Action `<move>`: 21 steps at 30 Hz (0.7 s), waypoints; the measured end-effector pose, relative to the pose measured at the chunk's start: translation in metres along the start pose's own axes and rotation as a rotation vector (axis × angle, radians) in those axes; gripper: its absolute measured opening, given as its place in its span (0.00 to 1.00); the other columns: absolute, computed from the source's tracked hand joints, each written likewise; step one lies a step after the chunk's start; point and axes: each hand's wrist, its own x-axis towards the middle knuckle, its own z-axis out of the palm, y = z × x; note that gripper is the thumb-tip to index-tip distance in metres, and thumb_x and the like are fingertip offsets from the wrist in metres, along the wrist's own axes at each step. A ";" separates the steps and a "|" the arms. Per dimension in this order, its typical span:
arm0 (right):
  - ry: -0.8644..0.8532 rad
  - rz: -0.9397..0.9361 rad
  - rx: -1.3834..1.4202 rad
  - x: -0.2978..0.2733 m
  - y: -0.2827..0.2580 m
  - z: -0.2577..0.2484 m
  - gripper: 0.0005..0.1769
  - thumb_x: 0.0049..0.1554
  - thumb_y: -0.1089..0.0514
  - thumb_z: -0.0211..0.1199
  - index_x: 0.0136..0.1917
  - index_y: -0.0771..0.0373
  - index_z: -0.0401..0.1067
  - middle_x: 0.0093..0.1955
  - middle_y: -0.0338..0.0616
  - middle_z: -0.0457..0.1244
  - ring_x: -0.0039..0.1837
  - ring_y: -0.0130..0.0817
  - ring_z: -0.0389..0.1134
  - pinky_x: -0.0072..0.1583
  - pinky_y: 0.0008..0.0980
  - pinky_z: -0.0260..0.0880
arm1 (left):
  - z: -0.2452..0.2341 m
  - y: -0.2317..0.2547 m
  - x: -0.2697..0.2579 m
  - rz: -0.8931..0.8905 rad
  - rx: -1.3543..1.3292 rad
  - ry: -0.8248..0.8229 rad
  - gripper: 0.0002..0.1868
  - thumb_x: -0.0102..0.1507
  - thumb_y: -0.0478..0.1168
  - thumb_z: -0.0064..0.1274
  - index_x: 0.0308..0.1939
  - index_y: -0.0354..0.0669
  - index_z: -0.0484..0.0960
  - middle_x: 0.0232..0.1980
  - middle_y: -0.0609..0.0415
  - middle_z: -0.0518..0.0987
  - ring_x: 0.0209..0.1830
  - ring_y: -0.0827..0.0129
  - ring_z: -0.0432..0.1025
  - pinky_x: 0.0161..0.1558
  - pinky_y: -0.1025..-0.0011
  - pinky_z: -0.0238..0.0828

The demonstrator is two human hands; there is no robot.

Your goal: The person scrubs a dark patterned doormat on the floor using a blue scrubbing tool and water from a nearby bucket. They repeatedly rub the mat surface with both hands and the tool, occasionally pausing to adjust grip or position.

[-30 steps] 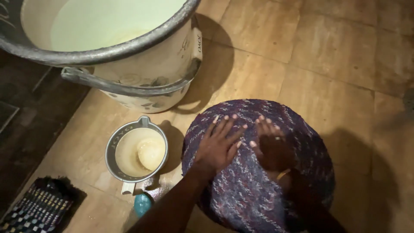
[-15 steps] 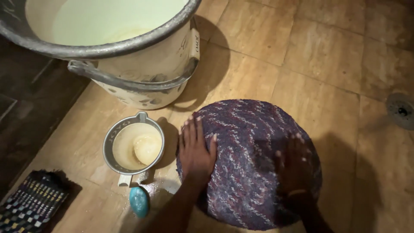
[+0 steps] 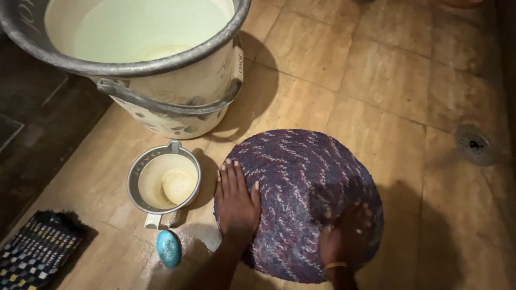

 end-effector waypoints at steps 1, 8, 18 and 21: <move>-0.027 0.003 -0.040 0.000 -0.011 -0.001 0.45 0.59 0.43 0.50 0.80 0.72 0.49 0.83 0.64 0.44 0.82 0.61 0.46 0.77 0.54 0.45 | 0.000 0.000 0.000 -0.005 -0.002 -0.013 0.39 0.69 0.51 0.38 0.77 0.27 0.51 0.81 0.33 0.51 0.82 0.46 0.44 0.78 0.55 0.35; -0.512 0.083 0.127 0.011 -0.093 -0.053 0.49 0.62 0.42 0.50 0.87 0.61 0.37 0.88 0.59 0.38 0.80 0.57 0.51 0.78 0.48 0.50 | 0.001 -0.003 -0.003 -0.003 -0.087 -0.041 0.37 0.71 0.49 0.37 0.77 0.28 0.52 0.81 0.34 0.50 0.83 0.47 0.42 0.78 0.54 0.35; -0.312 -0.383 0.281 0.014 -0.150 -0.031 0.39 0.65 0.50 0.45 0.79 0.77 0.40 0.84 0.63 0.33 0.85 0.55 0.33 0.80 0.48 0.30 | 0.015 -0.019 -0.007 -0.013 -0.308 0.016 0.31 0.70 0.43 0.31 0.75 0.29 0.62 0.80 0.34 0.58 0.83 0.45 0.48 0.79 0.52 0.39; -0.354 -0.508 0.008 0.014 -0.167 -0.026 0.44 0.59 0.57 0.46 0.81 0.75 0.34 0.86 0.62 0.30 0.86 0.51 0.29 0.80 0.46 0.27 | 0.021 -0.028 -0.004 -0.028 -0.381 0.013 0.30 0.71 0.41 0.27 0.74 0.30 0.65 0.81 0.35 0.59 0.83 0.45 0.48 0.79 0.52 0.38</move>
